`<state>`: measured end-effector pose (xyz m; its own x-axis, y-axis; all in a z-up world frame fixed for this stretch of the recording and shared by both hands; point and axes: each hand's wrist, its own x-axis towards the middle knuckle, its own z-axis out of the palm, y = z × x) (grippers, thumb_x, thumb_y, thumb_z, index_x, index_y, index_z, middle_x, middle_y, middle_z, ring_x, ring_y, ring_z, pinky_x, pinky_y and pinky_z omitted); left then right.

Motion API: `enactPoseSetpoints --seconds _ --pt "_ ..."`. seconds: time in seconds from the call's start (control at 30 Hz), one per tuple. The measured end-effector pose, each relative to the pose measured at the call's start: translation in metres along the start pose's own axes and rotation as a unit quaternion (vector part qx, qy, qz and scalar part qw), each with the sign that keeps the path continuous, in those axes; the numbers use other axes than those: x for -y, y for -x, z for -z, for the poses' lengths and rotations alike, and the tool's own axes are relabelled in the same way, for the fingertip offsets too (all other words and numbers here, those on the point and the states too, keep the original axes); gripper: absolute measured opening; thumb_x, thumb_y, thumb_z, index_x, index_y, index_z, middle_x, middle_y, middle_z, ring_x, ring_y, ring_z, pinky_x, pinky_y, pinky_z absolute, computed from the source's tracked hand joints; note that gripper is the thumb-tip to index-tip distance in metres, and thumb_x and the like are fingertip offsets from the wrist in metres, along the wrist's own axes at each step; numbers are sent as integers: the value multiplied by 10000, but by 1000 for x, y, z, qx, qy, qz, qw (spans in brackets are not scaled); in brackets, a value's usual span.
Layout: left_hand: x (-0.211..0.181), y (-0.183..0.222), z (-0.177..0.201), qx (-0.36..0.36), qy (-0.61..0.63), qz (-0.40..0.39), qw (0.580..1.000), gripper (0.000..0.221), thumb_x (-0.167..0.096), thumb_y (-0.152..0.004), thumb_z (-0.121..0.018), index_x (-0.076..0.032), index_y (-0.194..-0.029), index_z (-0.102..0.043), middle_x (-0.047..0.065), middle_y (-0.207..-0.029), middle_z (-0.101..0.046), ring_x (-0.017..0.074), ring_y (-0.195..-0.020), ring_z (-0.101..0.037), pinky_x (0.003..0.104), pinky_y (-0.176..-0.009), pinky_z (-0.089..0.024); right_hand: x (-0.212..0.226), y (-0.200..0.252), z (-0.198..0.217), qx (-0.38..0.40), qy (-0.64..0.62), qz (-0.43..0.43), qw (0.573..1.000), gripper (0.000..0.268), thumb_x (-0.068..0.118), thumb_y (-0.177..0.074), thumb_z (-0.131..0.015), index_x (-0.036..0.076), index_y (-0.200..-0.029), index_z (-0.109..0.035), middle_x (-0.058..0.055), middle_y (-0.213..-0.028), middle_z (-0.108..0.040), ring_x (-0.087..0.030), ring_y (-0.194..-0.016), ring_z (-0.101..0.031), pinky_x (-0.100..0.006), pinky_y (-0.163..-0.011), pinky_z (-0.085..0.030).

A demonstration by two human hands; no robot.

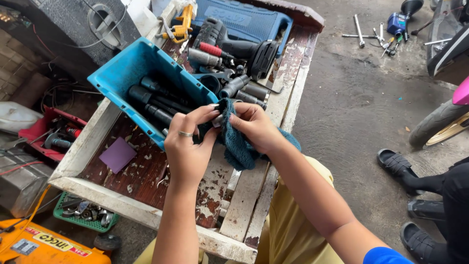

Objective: Cleaning individual socket wrench pieces using a rag.

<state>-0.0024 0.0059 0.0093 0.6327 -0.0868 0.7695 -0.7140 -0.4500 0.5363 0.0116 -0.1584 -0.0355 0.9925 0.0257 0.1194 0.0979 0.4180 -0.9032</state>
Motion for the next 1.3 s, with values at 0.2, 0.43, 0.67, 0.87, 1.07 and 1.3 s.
enactPoseSetpoints --seconds 0.2,0.43,0.67,0.87,1.07,1.3 --pt "0 1 -4 15 -3 -3 1000 445 -44 -762 -887 -202 -1151 -741 -102 -965 -791 140 -646 -505 246 -688 -497 -13 -6 21 37 -28 -29 999 244 127 -829 -839 -28 -995 -749 -87 -742 -745 -150 -693 -742 -305 -682 -621" --pt "6 4 -7 20 -26 -27 999 449 -204 -760 -926 -215 -1162 -727 -131 -964 -780 143 -726 -592 274 -757 -500 -31 -12 26 5 -70 -8 997 237 67 -816 -839 -11 -1009 -725 -107 -786 -744 -161 -698 -738 -293 -686 -620" --pt "1 3 -1 -3 -3 9 1000 283 -279 -841 -878 -197 -1084 -758 -64 -907 -766 146 -639 -535 284 -682 -486 -21 -1 1 -67 -85 0 994 195 30 -879 -754 -1 -1068 -719 -118 -848 -758 -150 -734 -741 -275 -687 -626" --pt "0 6 5 -3 300 187 936 260 -303 -1019 -658 -89 -1146 -732 66 -1014 -780 38 -696 -495 204 -673 -444 -11 -4 9 -72 -63 14 995 215 46 -915 -727 2 -1122 -697 -139 -892 -755 -162 -769 -737 -298 -716 -624" --pt "23 17 -8 -6 548 267 792 391 -338 -1048 -597 9 -1206 -685 219 -1097 -728 69 -676 -466 252 -684 -439 -8 0 7 -42 -51 34 997 269 48 -921 -716 -11 -1176 -655 -150 -913 -740 -174 -793 -731 -306 -737 -614" --pt "27 21 -11 -3 542 240 805 300 -183 -975 -727 6 -1201 -677 213 -1183 -718 155 -890 -647 274 -715 -472 -1 3 11 -1 -31 60 998 339 50 -928 -703 -28 -1242 -601 -165 -939 -722 -188 -823 -724 -317 -764 -601"
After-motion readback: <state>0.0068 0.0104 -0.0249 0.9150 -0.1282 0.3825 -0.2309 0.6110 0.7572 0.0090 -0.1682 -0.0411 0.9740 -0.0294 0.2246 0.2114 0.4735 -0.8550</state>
